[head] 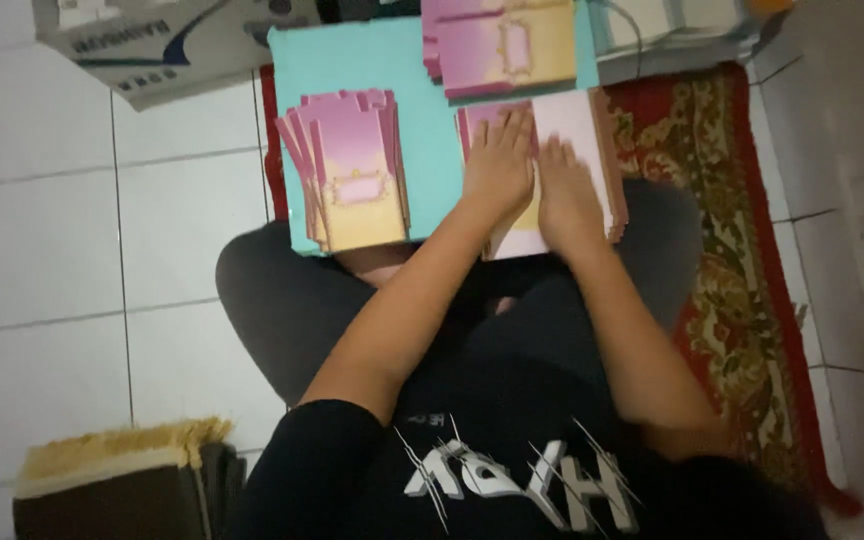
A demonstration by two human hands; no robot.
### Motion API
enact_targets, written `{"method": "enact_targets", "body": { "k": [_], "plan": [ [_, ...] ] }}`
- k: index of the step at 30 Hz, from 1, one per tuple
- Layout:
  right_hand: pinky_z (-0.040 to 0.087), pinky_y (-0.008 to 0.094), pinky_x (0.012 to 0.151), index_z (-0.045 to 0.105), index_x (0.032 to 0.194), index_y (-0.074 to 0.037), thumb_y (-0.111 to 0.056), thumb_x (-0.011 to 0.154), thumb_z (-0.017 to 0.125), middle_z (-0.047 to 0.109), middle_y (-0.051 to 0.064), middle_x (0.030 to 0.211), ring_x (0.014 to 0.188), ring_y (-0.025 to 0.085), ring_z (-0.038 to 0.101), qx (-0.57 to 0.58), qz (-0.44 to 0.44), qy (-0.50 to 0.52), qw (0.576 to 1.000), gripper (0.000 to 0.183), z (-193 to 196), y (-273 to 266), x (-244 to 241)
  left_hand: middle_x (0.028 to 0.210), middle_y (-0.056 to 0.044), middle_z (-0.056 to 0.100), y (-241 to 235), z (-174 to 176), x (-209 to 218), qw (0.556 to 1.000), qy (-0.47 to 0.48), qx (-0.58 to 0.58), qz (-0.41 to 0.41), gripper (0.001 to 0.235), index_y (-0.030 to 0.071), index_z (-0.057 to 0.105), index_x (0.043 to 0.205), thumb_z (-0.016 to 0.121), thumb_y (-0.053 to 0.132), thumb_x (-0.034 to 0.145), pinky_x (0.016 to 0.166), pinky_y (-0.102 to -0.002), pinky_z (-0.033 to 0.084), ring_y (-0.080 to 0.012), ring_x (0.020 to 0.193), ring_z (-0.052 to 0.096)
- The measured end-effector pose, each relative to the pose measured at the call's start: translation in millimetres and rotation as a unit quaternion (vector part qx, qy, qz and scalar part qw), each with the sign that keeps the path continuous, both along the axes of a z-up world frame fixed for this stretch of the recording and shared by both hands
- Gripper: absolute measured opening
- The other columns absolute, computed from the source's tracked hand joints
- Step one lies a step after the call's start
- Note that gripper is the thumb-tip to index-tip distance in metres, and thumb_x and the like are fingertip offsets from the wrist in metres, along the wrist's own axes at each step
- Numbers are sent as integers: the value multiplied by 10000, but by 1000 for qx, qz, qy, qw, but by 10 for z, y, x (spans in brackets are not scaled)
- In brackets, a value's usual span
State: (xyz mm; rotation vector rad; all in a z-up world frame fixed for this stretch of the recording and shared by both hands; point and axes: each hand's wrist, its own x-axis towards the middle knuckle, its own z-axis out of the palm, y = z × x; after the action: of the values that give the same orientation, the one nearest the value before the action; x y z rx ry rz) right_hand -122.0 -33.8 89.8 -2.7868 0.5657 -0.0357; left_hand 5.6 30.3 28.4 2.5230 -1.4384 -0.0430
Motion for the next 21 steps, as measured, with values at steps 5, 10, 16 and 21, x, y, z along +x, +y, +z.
{"method": "enact_targets", "body": {
  "k": [5,10,16,21],
  "plan": [
    [140,523,1258,274,1622,56,56,986,329,218,282,1687,1568,422,192,11,10,4,1000,638,-130,150,-355,1693,-133,280,3,266,-82,999,10,39,9,600,40,276,1621,294,294,1077,1245,-517,173,-333,1562,227],
    [141,537,1254,279,1620,46,1,1010,344,245,284,1678,1565,414,210,16,-1,5,1000,615,31,-6,-59,1713,-134,228,165,58,-369,996,8,75,-44,599,54,283,1630,306,274,1074,1257,-512,194,-340,1582,192],
    [170,546,1241,336,1587,80,-9,986,437,292,307,1651,1545,449,230,-5,18,-35,999,616,-129,-104,-90,1674,-136,336,221,-109,-339,996,-29,-81,-36,567,56,370,1591,340,291,1076,1245,-523,207,-320,1550,290],
    [136,522,1254,307,1611,53,18,1004,384,270,272,1677,1561,414,220,-1,52,-30,998,613,-142,141,-445,1678,-169,324,174,13,-272,997,15,-69,6,597,32,320,1608,312,290,1069,1244,-530,206,-340,1558,280]
  ]
}}
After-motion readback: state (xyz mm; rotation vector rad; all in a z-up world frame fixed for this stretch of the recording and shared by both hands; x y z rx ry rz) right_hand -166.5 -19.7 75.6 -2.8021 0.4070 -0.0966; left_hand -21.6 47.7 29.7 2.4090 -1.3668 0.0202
